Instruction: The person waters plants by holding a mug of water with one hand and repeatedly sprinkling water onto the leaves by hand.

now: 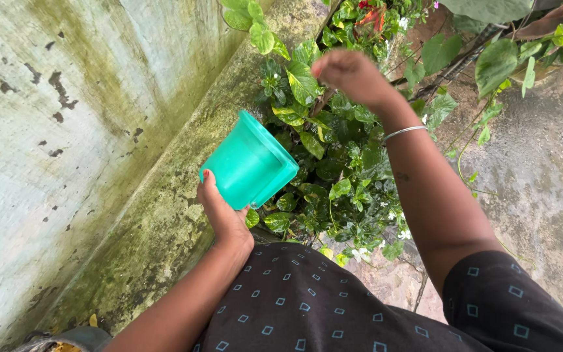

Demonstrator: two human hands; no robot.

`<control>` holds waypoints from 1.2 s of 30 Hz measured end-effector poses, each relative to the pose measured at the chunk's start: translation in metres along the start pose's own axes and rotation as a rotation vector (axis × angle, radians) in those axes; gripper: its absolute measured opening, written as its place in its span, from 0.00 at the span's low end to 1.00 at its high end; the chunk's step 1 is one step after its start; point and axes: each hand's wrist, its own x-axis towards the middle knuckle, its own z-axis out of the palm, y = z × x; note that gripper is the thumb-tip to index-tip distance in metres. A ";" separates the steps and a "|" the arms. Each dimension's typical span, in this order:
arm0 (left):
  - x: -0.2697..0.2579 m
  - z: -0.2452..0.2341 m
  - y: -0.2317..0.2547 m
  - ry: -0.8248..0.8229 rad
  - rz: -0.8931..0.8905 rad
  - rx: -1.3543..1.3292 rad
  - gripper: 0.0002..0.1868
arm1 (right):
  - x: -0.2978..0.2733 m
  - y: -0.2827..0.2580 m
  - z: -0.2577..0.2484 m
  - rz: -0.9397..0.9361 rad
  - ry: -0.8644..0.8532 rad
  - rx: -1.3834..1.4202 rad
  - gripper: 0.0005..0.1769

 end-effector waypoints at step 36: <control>0.006 0.003 -0.002 -0.120 -0.020 -0.071 0.41 | -0.009 -0.025 -0.023 0.156 -0.423 0.573 0.21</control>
